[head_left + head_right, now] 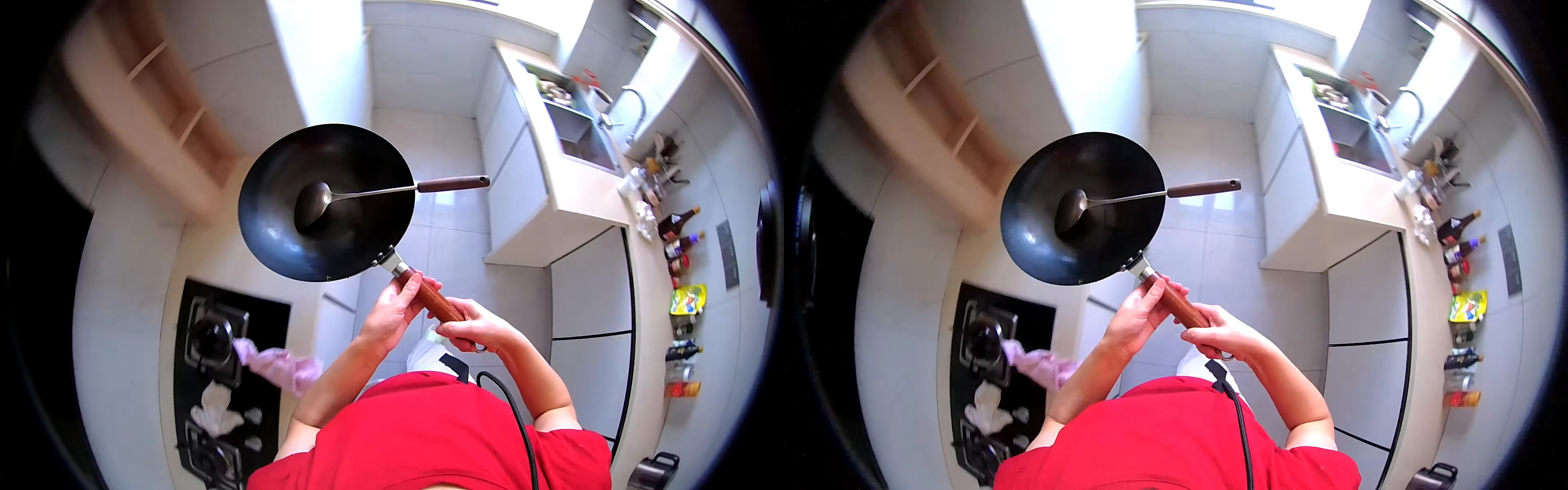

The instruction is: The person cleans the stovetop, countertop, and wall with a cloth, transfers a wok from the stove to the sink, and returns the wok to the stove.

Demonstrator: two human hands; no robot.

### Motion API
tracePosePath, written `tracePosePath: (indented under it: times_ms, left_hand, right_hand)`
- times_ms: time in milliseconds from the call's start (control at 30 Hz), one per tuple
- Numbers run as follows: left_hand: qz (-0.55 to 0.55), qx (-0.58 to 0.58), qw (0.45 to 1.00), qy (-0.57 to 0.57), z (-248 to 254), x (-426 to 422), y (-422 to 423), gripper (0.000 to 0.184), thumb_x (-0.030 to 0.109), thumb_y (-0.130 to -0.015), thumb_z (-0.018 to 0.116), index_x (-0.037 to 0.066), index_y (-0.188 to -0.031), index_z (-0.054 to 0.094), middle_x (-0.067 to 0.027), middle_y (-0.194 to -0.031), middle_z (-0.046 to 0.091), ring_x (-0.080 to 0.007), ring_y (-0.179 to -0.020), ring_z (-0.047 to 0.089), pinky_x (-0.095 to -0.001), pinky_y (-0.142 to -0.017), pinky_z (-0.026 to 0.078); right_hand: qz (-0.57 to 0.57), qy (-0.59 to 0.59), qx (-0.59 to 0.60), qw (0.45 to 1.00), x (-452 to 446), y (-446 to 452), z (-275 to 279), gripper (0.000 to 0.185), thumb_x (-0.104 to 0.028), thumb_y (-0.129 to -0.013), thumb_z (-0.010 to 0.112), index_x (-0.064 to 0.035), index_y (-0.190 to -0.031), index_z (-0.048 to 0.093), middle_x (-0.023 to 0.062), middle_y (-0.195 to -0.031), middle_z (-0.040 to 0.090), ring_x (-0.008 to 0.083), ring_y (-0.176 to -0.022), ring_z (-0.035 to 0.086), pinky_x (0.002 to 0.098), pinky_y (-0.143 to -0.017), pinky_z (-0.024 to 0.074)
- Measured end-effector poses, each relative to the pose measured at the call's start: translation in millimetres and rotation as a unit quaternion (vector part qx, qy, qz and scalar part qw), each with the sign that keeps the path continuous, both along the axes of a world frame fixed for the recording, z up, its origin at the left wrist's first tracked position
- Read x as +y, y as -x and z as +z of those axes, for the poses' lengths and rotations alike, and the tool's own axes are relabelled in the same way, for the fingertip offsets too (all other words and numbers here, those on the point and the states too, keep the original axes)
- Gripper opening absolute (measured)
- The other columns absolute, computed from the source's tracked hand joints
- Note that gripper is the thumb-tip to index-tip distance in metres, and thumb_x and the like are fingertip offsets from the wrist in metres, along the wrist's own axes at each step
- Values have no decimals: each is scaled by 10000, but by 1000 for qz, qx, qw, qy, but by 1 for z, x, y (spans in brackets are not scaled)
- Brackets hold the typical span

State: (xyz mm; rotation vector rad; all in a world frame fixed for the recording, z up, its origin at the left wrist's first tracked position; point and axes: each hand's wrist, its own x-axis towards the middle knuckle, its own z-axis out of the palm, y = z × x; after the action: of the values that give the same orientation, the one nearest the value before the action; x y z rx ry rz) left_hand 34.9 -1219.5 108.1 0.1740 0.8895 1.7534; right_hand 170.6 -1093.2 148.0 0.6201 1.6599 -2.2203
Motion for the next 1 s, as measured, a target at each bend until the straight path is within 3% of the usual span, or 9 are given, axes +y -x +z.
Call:
tracePosePath:
  times_ms: [233,433,767,1000]
  left_hand:
    - [-149,1,989,-6,13,215,-14,274,267,-948,503,45,-1102,458,-87,-1073,543,-220,-1088,537,-351,-946,442]
    - [-259,-14,966,-10,10,383,-16,267,277,-944,509,40,-1068,526,-90,-1061,577,-209,-1070,551,-347,-918,462]
    - [-465,-18,885,-15,-37,656,0,245,249,-937,528,58,-1088,534,-87,-1039,609,-194,-1017,590,-315,-817,492]
    - [-528,-59,846,41,-61,793,9,219,222,-930,539,52,-1068,536,-77,-1022,603,-216,-1028,590,-331,-854,490]
  right_hand:
    - [-145,-24,19,989,165,-44,11,362,-176,-786,613,-2,-1079,491,-10,-555,460,62,-396,419,213,-367,308]
    - [-284,-22,37,958,280,-58,12,315,-147,-802,602,-4,-1059,489,-12,-565,451,66,-413,410,220,-387,332]
    - [-492,-39,41,869,474,-34,-35,267,-118,-823,588,-13,-1044,481,-25,-584,446,55,-416,409,211,-381,321]
    - [-595,7,50,802,581,-6,-67,238,-84,-826,586,-10,-1025,478,-23,-595,453,50,-417,410,211,-353,324]
